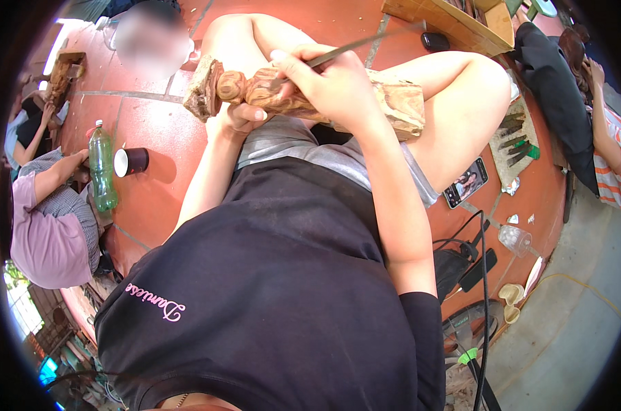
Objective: The person carves a wooden figurine using a metal file while seated on the floor. They hold the figurine in one hand and file its surface with the other, rotating the object to work on different areas.
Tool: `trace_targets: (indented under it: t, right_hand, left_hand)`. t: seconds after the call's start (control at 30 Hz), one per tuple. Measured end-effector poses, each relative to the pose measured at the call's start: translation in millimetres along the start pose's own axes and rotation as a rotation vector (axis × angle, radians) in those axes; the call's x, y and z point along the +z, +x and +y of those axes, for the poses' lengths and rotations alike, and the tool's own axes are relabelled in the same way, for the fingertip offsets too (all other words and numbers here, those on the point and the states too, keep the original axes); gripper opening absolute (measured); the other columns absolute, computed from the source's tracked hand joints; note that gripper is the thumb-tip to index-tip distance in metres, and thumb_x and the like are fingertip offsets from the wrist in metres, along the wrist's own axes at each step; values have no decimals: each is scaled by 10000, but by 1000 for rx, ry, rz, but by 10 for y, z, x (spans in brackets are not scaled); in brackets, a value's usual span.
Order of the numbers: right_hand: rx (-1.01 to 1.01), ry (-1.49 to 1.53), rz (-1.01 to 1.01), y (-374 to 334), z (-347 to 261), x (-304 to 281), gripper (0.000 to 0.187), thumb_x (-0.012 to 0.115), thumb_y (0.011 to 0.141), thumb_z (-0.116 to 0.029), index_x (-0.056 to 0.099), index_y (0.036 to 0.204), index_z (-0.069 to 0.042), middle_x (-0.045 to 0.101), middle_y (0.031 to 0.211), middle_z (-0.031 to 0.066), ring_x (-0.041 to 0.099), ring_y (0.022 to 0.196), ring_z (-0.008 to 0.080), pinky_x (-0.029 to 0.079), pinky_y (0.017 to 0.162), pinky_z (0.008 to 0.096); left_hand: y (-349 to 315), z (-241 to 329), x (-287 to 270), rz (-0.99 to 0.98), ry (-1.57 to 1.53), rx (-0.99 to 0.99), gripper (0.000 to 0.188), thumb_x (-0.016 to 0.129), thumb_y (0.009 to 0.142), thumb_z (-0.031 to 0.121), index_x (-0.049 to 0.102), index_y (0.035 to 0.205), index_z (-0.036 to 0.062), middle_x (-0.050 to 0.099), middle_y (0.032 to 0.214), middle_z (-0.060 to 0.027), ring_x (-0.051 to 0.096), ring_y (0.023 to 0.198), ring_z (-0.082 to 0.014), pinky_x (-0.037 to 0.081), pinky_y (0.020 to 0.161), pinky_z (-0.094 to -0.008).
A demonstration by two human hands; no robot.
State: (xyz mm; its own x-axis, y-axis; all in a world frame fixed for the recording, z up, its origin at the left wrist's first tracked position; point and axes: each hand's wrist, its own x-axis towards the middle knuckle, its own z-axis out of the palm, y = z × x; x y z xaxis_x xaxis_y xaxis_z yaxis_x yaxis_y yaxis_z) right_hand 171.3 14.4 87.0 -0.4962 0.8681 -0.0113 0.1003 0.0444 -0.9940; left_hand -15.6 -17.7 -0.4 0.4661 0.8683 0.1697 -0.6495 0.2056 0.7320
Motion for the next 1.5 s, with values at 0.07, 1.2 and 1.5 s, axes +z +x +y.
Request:
trace_targets:
  t: [0.07, 1.2, 1.5]
  right_hand:
    - [25, 53, 13, 15, 52, -10, 214, 568, 933, -159, 638, 866, 32, 665, 725, 68, 640, 680, 105, 504, 637, 226]
    - [-144, 2, 39, 11, 21, 49, 313, 566, 945, -229, 626, 807, 44, 644, 713, 81, 628, 618, 113, 491, 565, 236]
    - [-110, 75, 22, -12, -16, 42, 348, 562, 947, -269, 641, 830, 48, 649, 699, 82, 623, 619, 110, 486, 585, 225]
  left_hand:
    - [9, 9, 1, -23, -15, -3, 741, 652, 600, -40, 397, 1293, 10, 539, 1194, -103, 504, 1160, -205, 395, 1010, -300]
    - [-3, -40, -54, -27, -39, 14, 704, 665, 609, -5, 413, 1266, -13, 546, 1186, -118, 517, 1139, -200, 399, 1002, -298]
    - [-4, -15, -24, -17, 10, 30, 693, 670, 610, 10, 418, 1256, -11, 552, 1163, -103, 513, 1134, -191, 394, 998, -290]
